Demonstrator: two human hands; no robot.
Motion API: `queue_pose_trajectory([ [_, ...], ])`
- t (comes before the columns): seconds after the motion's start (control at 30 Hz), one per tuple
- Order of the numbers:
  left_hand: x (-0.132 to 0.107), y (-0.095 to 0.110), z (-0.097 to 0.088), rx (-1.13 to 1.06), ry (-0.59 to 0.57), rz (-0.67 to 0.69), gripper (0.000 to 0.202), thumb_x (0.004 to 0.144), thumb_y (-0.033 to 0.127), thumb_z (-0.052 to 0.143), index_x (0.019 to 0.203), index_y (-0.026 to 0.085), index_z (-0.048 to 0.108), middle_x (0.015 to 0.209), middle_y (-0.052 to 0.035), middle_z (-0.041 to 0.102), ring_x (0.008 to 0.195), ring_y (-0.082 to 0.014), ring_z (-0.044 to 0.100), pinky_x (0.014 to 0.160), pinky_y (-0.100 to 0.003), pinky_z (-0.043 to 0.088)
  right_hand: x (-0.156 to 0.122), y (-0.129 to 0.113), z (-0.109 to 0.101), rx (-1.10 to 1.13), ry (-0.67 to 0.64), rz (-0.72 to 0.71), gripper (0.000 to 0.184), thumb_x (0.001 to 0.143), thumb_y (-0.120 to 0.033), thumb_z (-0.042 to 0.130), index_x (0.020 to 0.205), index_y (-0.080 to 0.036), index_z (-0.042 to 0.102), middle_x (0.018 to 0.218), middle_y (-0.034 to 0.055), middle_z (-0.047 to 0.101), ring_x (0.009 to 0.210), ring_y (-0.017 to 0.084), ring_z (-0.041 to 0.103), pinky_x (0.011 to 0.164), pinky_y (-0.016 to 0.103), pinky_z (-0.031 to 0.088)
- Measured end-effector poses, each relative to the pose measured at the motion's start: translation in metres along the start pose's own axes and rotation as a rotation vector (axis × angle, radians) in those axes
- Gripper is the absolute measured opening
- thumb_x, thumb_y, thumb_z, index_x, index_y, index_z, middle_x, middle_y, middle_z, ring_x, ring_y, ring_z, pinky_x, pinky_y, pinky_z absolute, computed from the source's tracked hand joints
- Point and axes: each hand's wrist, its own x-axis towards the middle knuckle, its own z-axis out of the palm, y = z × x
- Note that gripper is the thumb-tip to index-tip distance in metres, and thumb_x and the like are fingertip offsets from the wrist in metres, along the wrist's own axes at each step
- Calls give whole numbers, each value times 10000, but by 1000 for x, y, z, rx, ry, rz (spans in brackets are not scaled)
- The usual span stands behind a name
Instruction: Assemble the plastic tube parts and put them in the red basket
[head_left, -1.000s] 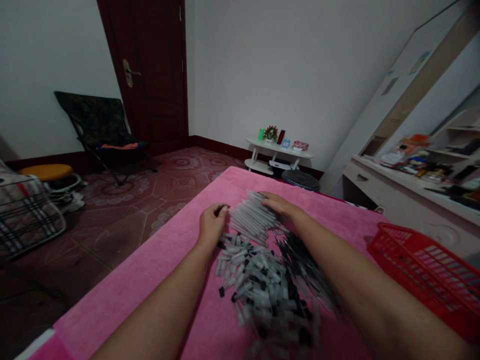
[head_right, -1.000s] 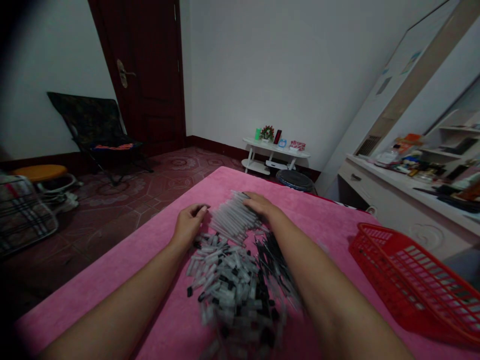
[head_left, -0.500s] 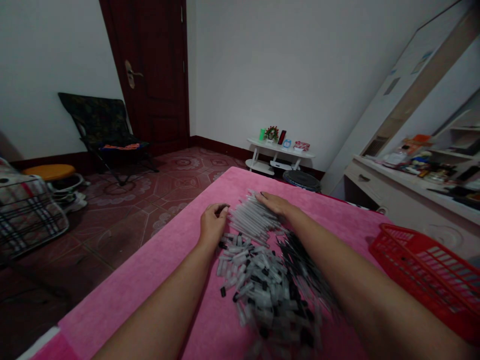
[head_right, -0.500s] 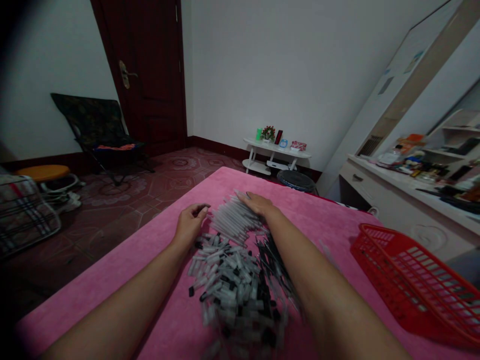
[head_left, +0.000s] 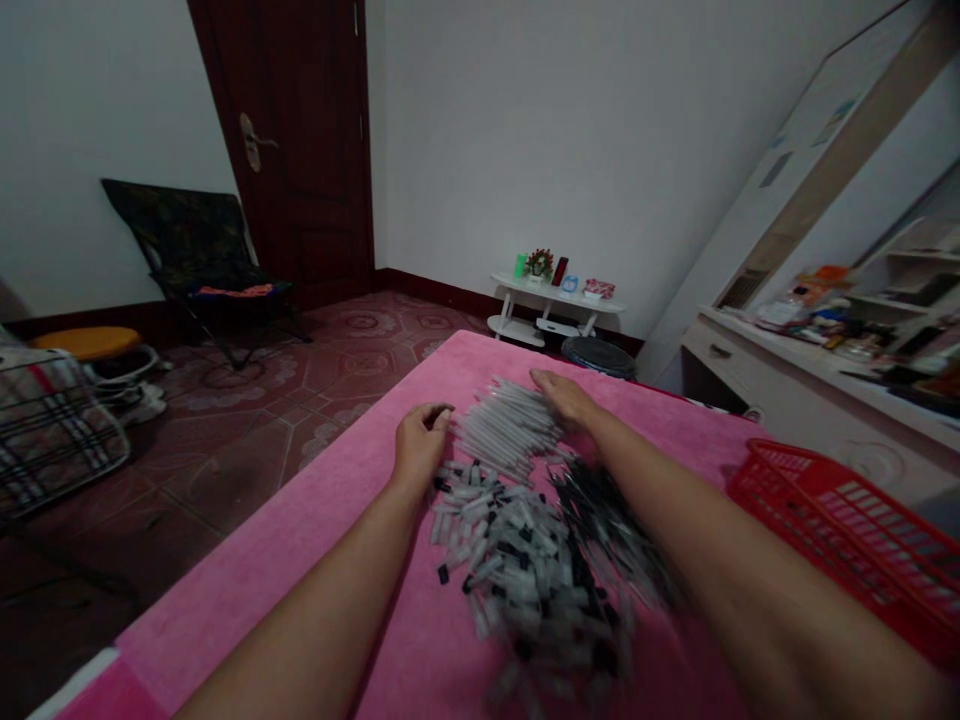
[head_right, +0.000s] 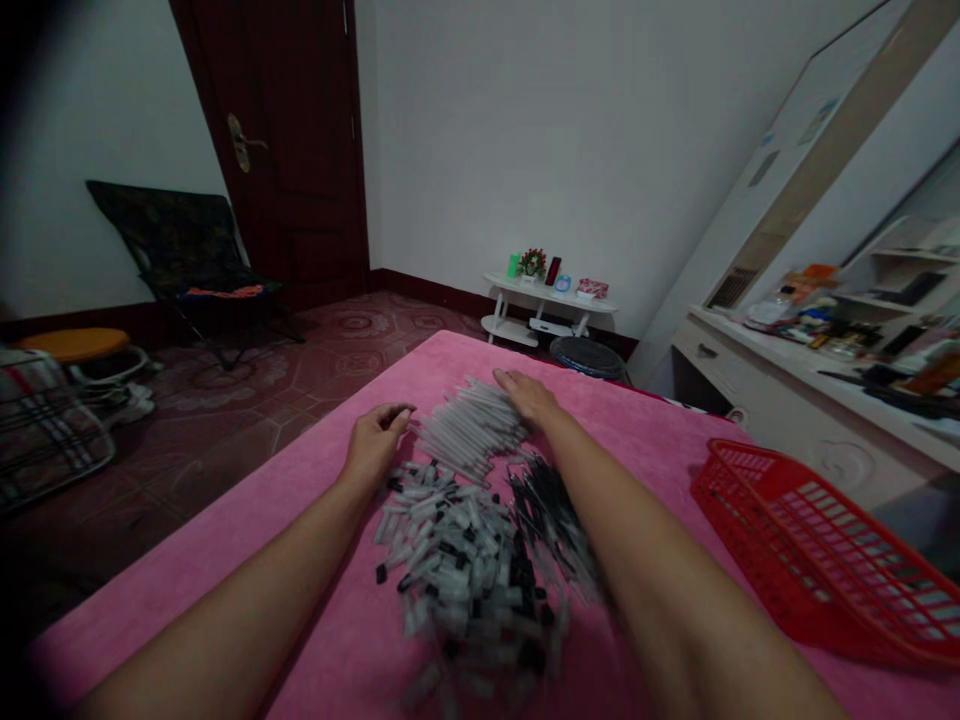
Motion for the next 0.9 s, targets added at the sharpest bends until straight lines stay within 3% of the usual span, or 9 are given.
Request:
queue_pose_trajectory([
  [0.17,0,-1,-2,6,-22,3,343,747,368,570,939,126,718,951,-119,719,896,-235,652,814,-338,488,-45,45,-52,-10,278,-17,499,917,-470,365,1148,-123,639,1182,133,654,1093,257,588,947,373,419],
  [0.3,0,0,-3,45,-46,-7,360,737,379,568,947,128,718,924,-109,725,887,-242,653,803,-338,490,-110,92,-80,41,268,71,409,804,-322,547,1114,-74,646,1114,155,681,1007,245,639,925,355,465],
  [0.4,-2,2,-3,58,-53,-5,370,733,382,559,950,128,718,922,-107,726,877,-242,656,798,-337,491,-164,117,-79,75,209,159,447,760,-296,596,1152,-84,625,1147,169,664,1031,251,637,951,374,465],
  [0.53,-4,6,-4,88,-64,-12,381,724,377,551,954,121,715,950,-116,722,902,-247,653,823,-342,485,-213,126,-61,124,208,258,631,749,-414,623,1277,-81,532,1310,206,551,1186,287,549,1007,405,424],
  [0.67,-5,8,-5,72,-79,-29,398,706,375,553,961,114,711,933,-116,724,887,-249,658,818,-342,491,-219,119,-43,179,177,330,753,726,-435,640,1342,-52,438,1340,230,507,1206,293,527,1016,403,410],
  [0.9,-4,6,-6,75,-95,-33,410,696,403,559,950,120,713,874,-108,728,853,-253,662,799,-345,496,-186,102,-30,19,146,457,861,681,-453,672,1391,-74,367,1372,226,467,1228,297,495,1013,393,395],
])
